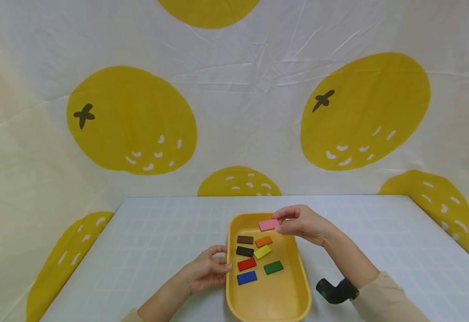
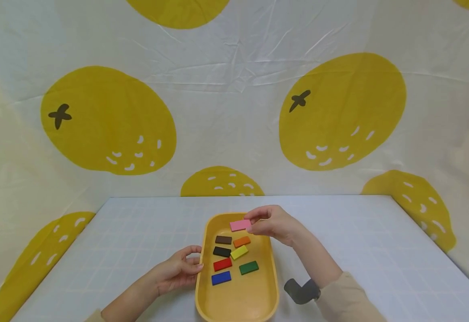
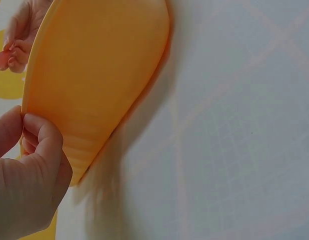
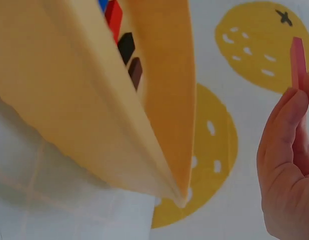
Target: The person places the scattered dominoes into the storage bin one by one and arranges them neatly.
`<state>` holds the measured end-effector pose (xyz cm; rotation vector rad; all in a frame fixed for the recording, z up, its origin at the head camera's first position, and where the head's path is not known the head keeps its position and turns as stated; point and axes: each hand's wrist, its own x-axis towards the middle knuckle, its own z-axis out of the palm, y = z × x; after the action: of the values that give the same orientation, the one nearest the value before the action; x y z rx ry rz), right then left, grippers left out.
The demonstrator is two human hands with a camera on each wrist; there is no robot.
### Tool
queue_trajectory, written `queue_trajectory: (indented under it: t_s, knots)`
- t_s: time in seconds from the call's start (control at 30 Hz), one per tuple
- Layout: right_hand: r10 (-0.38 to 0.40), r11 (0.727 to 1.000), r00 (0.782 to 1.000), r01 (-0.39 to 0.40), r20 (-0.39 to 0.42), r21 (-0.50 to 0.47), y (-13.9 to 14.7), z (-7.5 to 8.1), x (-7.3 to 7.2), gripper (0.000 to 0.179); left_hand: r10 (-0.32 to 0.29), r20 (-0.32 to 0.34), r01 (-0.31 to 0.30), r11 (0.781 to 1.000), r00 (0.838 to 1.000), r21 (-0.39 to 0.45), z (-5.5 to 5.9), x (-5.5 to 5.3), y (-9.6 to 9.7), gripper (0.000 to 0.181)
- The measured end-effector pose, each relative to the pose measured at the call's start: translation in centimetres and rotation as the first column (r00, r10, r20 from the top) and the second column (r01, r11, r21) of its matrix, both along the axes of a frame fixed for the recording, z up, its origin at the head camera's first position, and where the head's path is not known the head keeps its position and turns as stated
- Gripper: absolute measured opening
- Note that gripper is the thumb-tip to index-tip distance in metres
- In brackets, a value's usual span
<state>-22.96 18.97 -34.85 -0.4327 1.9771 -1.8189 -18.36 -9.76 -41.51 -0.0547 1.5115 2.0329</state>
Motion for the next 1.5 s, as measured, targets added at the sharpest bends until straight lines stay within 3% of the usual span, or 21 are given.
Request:
queue_trajectory:
  t_s: [0.17,0.57,1.07,1.5]
  knots:
    - [0.065,0.998,0.998,-0.065,0.012,0.000,-1.4,-0.5,0.6,0.023,0.000,0.010,0.000,1.000,1.000,-0.002,0.0,0.0,0.0,0.043]
    - [0.126,0.992,0.992,-0.126,0.009,0.008,-2.5,-0.5,1.2,0.027,-0.002,0.015,0.003,1.000,1.000,-0.011,0.2,-0.1,0.1,0.044]
    - [0.143,0.990,0.989,-0.144,0.043,0.003,-3.8,0.3,2.7,0.029,0.002,0.008,-0.002,1.000,1.000,0.000,0.0,-0.3,-0.1,0.045]
    - [0.139,0.989,0.988,-0.142,0.061,0.049,-4.4,0.6,2.6,0.027,0.008,0.021,-0.008,1.000,1.000,-0.015,0.1,-0.2,0.0,0.044]
